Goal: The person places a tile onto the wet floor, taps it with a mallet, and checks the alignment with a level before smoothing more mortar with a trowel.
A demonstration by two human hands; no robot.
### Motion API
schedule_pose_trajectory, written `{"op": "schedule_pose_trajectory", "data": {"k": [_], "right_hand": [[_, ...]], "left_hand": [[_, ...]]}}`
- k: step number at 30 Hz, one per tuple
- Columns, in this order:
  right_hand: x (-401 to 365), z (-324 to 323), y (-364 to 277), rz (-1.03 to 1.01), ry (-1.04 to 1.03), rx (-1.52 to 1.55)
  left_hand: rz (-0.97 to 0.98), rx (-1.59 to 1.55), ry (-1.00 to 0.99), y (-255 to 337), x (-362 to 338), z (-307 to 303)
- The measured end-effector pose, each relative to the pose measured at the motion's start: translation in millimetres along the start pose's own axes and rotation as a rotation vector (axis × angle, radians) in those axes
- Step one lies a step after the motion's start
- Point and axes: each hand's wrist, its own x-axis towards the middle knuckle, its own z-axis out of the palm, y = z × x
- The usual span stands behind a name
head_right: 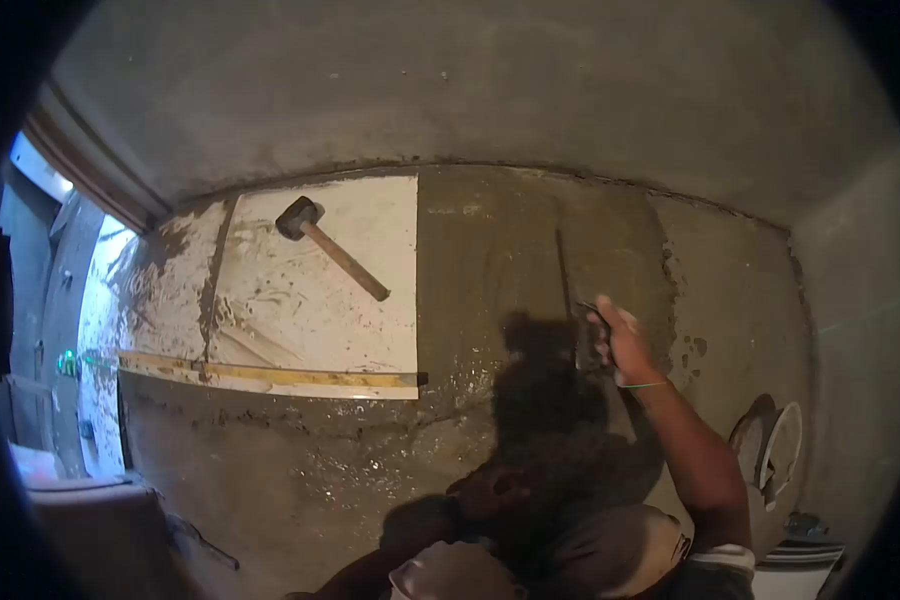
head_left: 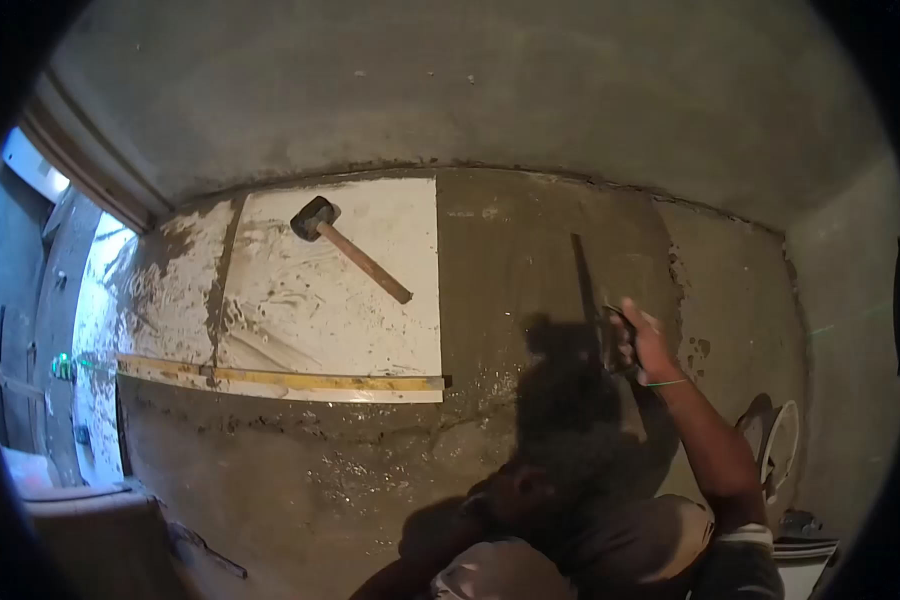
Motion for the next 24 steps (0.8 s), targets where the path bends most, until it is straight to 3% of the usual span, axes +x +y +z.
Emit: {"op": "schedule_pose_trajectory", "data": {"k": [2, 4, 6, 9, 13, 15, 19, 21, 24], "right_hand": [[43.5, 59.0, 1.0, -0.253, -0.018, 0.066], [79.9, 86.1, -7.6, -0.134, -0.349, 0.114], [89.8, 125.8, -20.9, -0.114, -0.427, 0.159], [123.7, 171.7, -24.6, 0.061, -0.454, 0.267], [149.4, 211.4, -23.4, 0.052, -0.374, 0.271], [163.0, 222.1, -18.8, 0.086, -0.361, 0.318], [186.8, 232.0, -13.9, 0.117, -0.412, 0.351], [186.5, 235.9, -19.6, 0.132, -0.341, 0.329], [183.0, 238.7, -24.9, 0.126, -0.330, 0.325]], "left_hand": [[-0.007, 0.012, -0.047, 10.2, -4.9, -10.4], [-0.028, 0.024, -0.087, 8.0, -6.1, -11.8], [-0.092, -0.098, -0.137, 0.5, -3.1, -5.9], [-0.036, -0.058, -0.076, 12.9, -7.6, -15.2], [-0.078, -0.108, -0.082, -2.8, -9.6, -13.4], [0.119, -0.024, 0.112, -9.1, -8.5, -9.5], [0.079, -0.103, 0.095, -10.9, -5.9, -9.7], [0.133, -0.132, 0.097, -11.8, -5.6, -10.5], [0.042, -0.153, 0.030, -2.2, -7.2, -16.4]]}}
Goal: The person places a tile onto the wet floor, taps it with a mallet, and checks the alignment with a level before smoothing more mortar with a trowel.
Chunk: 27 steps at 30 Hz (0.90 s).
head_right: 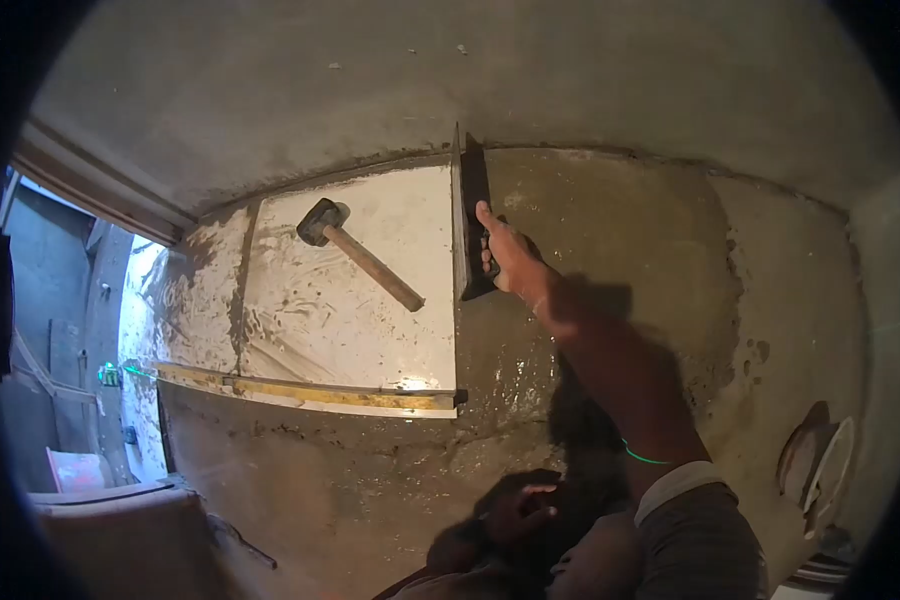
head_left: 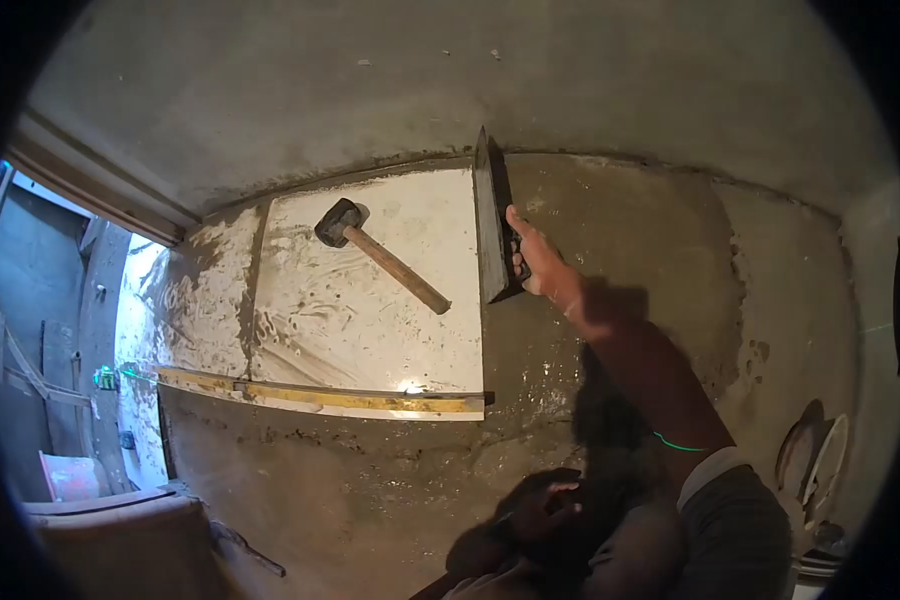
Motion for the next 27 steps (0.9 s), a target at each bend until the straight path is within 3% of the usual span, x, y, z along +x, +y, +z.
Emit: {"op": "schedule_pose_trajectory", "data": {"k": [4, 12, 16, 18, 27], "right_hand": [[8.6, -0.8, 5.8, 0.013, 0.016, 0.021], [13.5, -1.0, 11.5, 0.037, -0.004, 0.026], [9.9, 1.5, 11.3, 0.027, 0.003, 0.051], [12.4, -0.4, 11.5, 0.027, -0.013, 0.058], [13.8, 6.9, 12.6, -0.070, 0.075, -0.062]], "left_hand": [[0.070, 0.115, 0.063, -8.8, -1.7, 5.2], [0.017, -0.008, 0.012, -9.1, -1.7, 2.5], [0.074, 0.023, 0.079, -2.4, -2.1, 2.6], [-0.058, 0.009, 0.012, 10.7, -2.4, -2.8], [-0.079, 0.023, -0.030, -0.2, -2.9, -1.9]]}}
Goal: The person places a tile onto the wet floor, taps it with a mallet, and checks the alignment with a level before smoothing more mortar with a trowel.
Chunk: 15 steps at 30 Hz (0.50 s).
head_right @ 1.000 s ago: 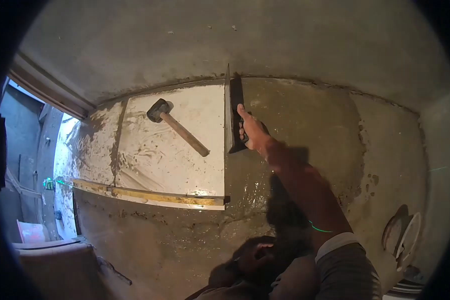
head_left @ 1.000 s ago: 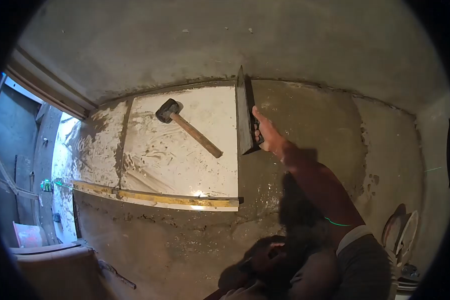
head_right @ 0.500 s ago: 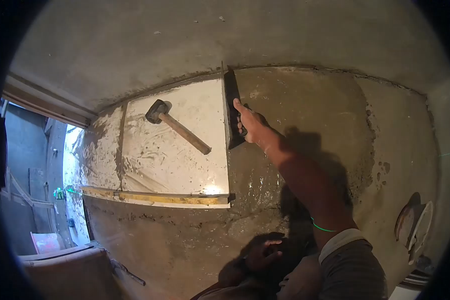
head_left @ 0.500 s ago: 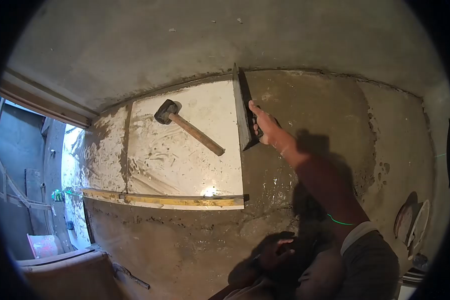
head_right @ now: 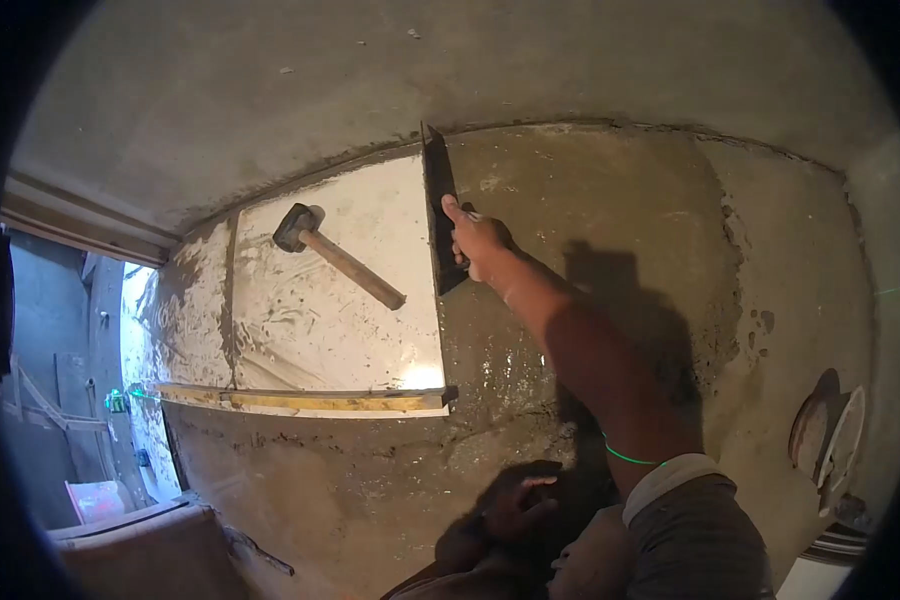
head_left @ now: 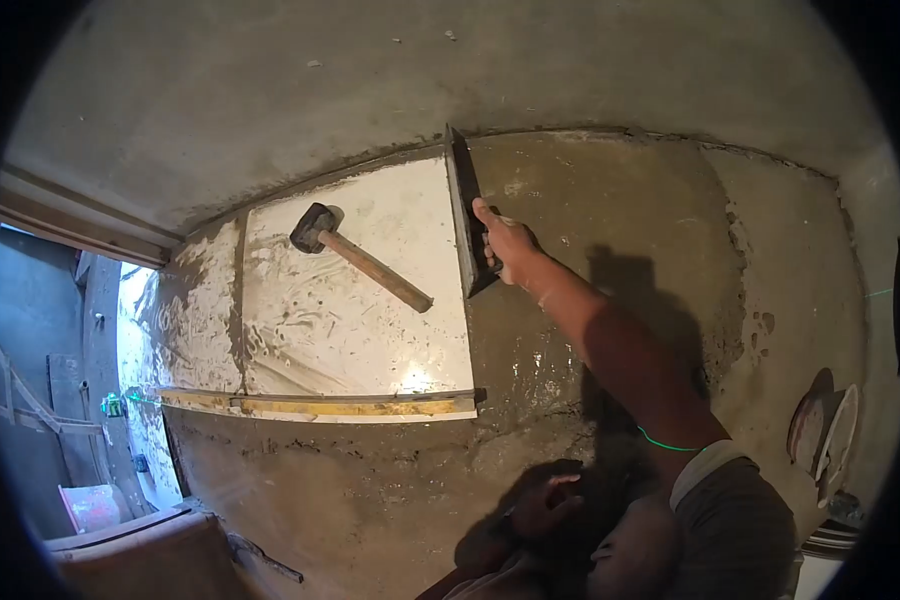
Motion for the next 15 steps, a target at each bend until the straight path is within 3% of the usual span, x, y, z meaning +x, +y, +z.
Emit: {"op": "schedule_pose_trajectory", "data": {"k": [4, 8, 13, 15], "right_hand": [[4.8, -0.9, 5.6, -0.054, 0.070, -0.122], [-3.8, -5.2, 5.5, -0.134, 0.043, -0.007], [-12.2, -41.7, -5.7, -0.065, 0.082, -0.023], [-21.8, -45.8, -8.2, -0.049, 0.086, 0.010]], "left_hand": [[0.104, 0.064, 0.075, 5.1, -0.6, 1.8], [0.043, -0.015, 0.075, 6.8, -0.7, 1.2], [-0.070, 0.020, 0.077, 13.5, -1.3, 1.0], [0.126, 0.102, 0.123, 0.8, 3.0, 5.6]]}}
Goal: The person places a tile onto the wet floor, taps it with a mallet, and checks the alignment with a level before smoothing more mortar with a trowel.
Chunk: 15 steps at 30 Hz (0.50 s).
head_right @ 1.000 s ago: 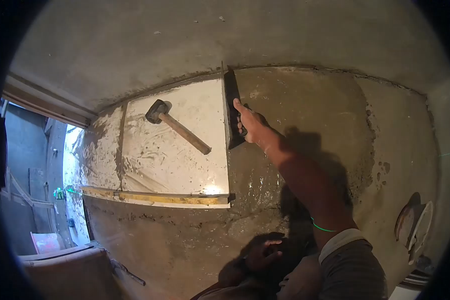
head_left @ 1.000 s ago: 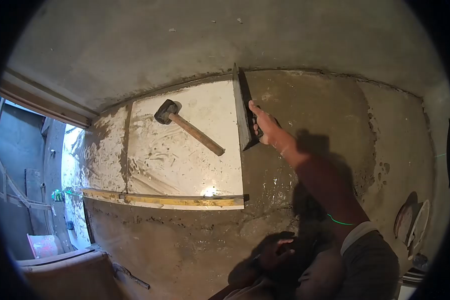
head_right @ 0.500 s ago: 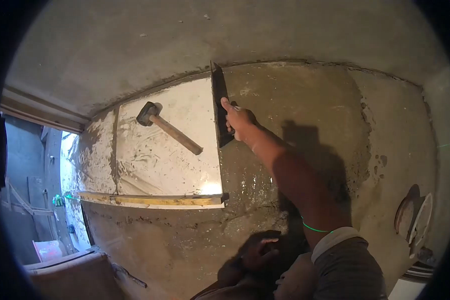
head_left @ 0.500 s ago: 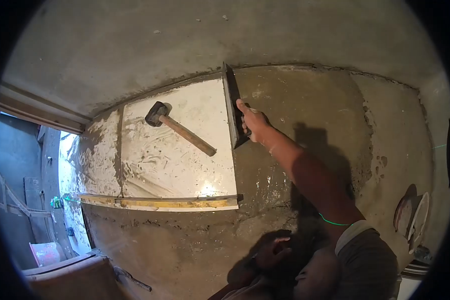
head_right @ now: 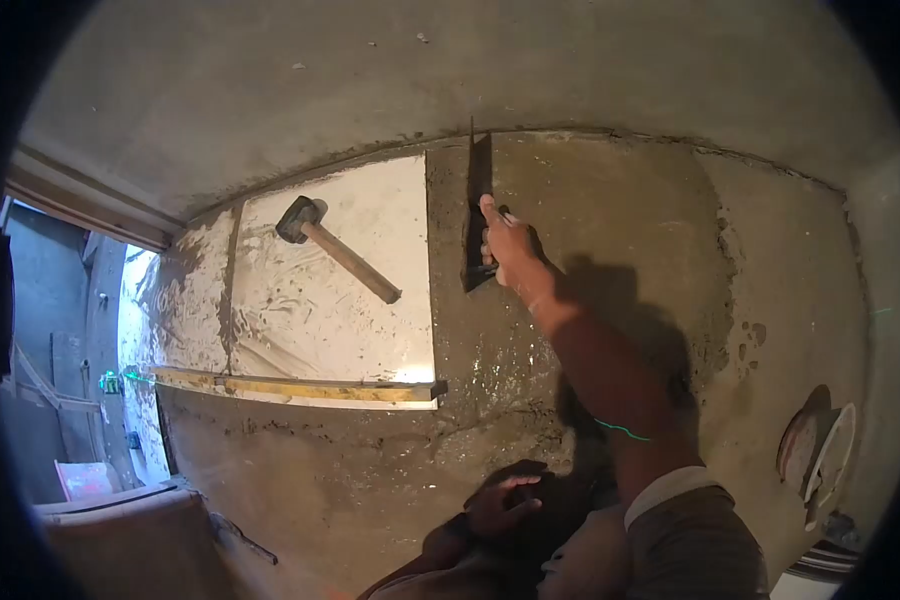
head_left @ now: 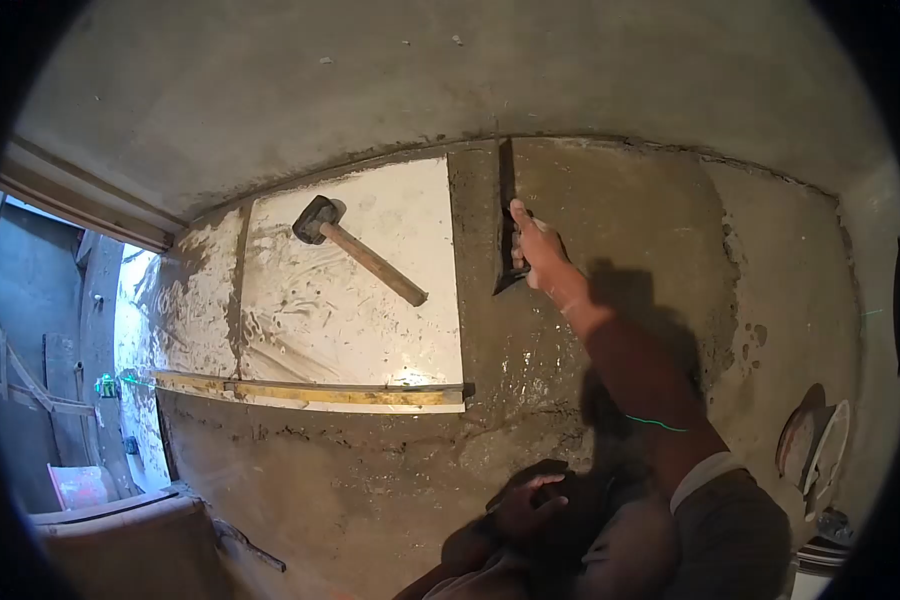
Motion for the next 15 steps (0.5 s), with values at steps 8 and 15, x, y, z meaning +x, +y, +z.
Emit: {"op": "schedule_pose_trajectory", "data": {"k": [8, 15], "right_hand": [[-1.6, 11.9, 2.2, 0.060, -0.098, 0.017], [5.9, 32.3, 2.3, 0.033, -0.131, -0.018]], "left_hand": [[-0.161, -0.071, -0.116, 12.1, 0.4, -9.0], [-0.047, -0.129, 0.013, 0.4, -0.7, -3.8]]}}
